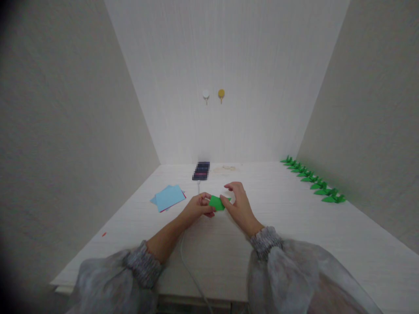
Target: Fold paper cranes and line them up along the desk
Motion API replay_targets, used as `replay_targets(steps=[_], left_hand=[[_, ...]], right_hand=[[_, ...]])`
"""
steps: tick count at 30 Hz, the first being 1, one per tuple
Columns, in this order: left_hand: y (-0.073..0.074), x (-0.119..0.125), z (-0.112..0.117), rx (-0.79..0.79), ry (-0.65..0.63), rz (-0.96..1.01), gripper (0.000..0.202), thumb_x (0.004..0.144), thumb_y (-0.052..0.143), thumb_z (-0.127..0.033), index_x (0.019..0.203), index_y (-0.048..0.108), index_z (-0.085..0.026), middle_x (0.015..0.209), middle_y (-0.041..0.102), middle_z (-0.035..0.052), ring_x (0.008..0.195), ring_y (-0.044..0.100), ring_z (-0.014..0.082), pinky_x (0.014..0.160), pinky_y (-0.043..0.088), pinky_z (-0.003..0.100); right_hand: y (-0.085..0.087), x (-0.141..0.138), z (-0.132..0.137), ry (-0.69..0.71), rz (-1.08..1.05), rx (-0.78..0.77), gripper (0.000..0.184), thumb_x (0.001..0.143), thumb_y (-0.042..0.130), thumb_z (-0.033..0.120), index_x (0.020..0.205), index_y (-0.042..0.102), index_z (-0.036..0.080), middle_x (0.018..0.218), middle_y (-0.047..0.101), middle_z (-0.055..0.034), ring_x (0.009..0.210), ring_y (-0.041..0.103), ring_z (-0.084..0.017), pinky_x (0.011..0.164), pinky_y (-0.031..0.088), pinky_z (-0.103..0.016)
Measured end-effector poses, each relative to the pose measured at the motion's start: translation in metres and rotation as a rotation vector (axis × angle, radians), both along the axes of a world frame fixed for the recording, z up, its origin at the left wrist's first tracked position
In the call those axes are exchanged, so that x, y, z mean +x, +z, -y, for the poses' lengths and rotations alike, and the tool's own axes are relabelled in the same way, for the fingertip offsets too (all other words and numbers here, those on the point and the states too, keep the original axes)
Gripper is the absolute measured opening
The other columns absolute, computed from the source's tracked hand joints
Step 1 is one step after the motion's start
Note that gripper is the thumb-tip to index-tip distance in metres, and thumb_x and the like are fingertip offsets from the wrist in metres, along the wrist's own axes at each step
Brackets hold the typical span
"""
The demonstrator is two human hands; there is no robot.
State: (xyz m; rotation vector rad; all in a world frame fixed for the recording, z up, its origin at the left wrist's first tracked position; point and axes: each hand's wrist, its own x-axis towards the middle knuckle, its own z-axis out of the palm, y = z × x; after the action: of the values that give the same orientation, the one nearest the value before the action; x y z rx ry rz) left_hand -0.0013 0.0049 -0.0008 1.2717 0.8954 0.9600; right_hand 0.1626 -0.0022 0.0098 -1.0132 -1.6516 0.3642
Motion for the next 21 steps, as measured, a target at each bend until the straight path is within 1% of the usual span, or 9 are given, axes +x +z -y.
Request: replay_targets(steps=[2,4,6,8,10,12,15,18,21], left_hand=[[-0.001,0.0,-0.001,0.015,-0.044,-0.038,0.03,0.052,0.068,-0.02,0.076,0.052,-0.012,0.057,0.06,0.0007,0.046,0.054,0.0097,0.049,0.044,0.023],[0.0,0.0,-0.001,0.016,-0.014,-0.046,0.024,0.052,0.068,-0.02,0.072,0.055,-0.011,0.056,0.059,0.0006,0.045,0.053,0.0084,0.049,0.042,0.021],[0.002,-0.001,0.0,0.022,0.067,-0.013,0.023,0.052,0.068,-0.02,0.071,0.057,-0.011,0.054,0.059,-0.0001,0.046,0.052,0.0074,0.051,0.041,0.02],[0.005,-0.001,0.001,0.044,0.132,0.042,0.025,0.052,0.069,-0.02,0.073,0.059,-0.011,0.055,0.058,-0.0006,0.048,0.052,0.0068,0.052,0.041,0.02],[0.007,-0.002,0.002,0.056,0.146,0.089,0.029,0.053,0.069,-0.022,0.077,0.059,-0.011,0.058,0.059,-0.0003,0.052,0.053,0.0071,0.054,0.041,0.019],[0.008,-0.002,0.003,0.041,0.146,0.115,0.031,0.054,0.069,-0.025,0.08,0.058,-0.012,0.061,0.06,0.0008,0.054,0.055,0.0082,0.055,0.042,0.02],[0.007,-0.002,0.003,0.001,0.164,0.144,0.029,0.057,0.068,-0.028,0.077,0.057,-0.011,0.062,0.061,0.0027,0.056,0.056,0.0095,0.055,0.043,0.021],[0.007,-0.001,0.002,-0.012,0.178,0.153,0.027,0.057,0.068,-0.029,0.072,0.057,-0.01,0.06,0.06,0.0033,0.054,0.056,0.0095,0.054,0.042,0.02],[0.008,-0.001,0.002,-0.011,0.179,0.144,0.024,0.057,0.068,-0.029,0.068,0.056,-0.01,0.057,0.06,0.0024,0.052,0.056,0.0094,0.053,0.042,0.02]], right_hand=[[0.001,0.0,0.0,0.147,0.125,-0.061,0.024,0.066,0.058,0.025,0.089,0.057,0.02,0.089,0.057,-0.0052,0.085,0.051,-0.018,0.076,0.038,-0.031],[-0.002,-0.003,0.001,0.2,0.141,-0.192,0.019,0.066,0.057,0.024,0.085,0.059,0.02,0.081,0.06,-0.0038,0.077,0.053,-0.017,0.071,0.04,-0.03],[-0.007,-0.006,0.0,0.215,0.069,-0.329,0.012,0.067,0.056,0.027,0.074,0.059,0.017,0.068,0.059,-0.0019,0.065,0.053,-0.015,0.061,0.04,-0.027],[-0.01,-0.009,0.0,0.242,-0.08,-0.444,0.015,0.065,0.057,0.031,0.066,0.056,0.016,0.057,0.055,0.001,0.054,0.049,-0.011,0.051,0.037,-0.024],[-0.011,-0.011,0.001,0.306,-0.247,-0.526,0.019,0.063,0.059,0.033,0.065,0.053,0.015,0.054,0.053,0.0028,0.049,0.046,-0.009,0.047,0.034,-0.022],[-0.009,-0.013,0.002,0.373,-0.373,-0.561,0.021,0.062,0.061,0.035,0.067,0.053,0.016,0.056,0.054,0.0029,0.048,0.046,-0.009,0.047,0.034,-0.022],[-0.006,-0.015,0.005,0.412,-0.467,-0.559,0.022,0.061,0.063,0.034,0.07,0.055,0.016,0.059,0.057,0.0021,0.052,0.049,-0.009,0.051,0.037,-0.022],[-0.005,-0.016,0.007,0.445,-0.492,-0.563,0.025,0.062,0.063,0.033,0.08,0.059,0.016,0.068,0.061,-0.0004,0.058,0.053,-0.011,0.056,0.04,-0.024],[-0.005,-0.015,0.008,0.451,-0.454,-0.567,0.03,0.065,0.061,0.033,0.09,0.061,0.016,0.079,0.064,-0.0035,0.067,0.056,-0.014,0.064,0.044,-0.027]])
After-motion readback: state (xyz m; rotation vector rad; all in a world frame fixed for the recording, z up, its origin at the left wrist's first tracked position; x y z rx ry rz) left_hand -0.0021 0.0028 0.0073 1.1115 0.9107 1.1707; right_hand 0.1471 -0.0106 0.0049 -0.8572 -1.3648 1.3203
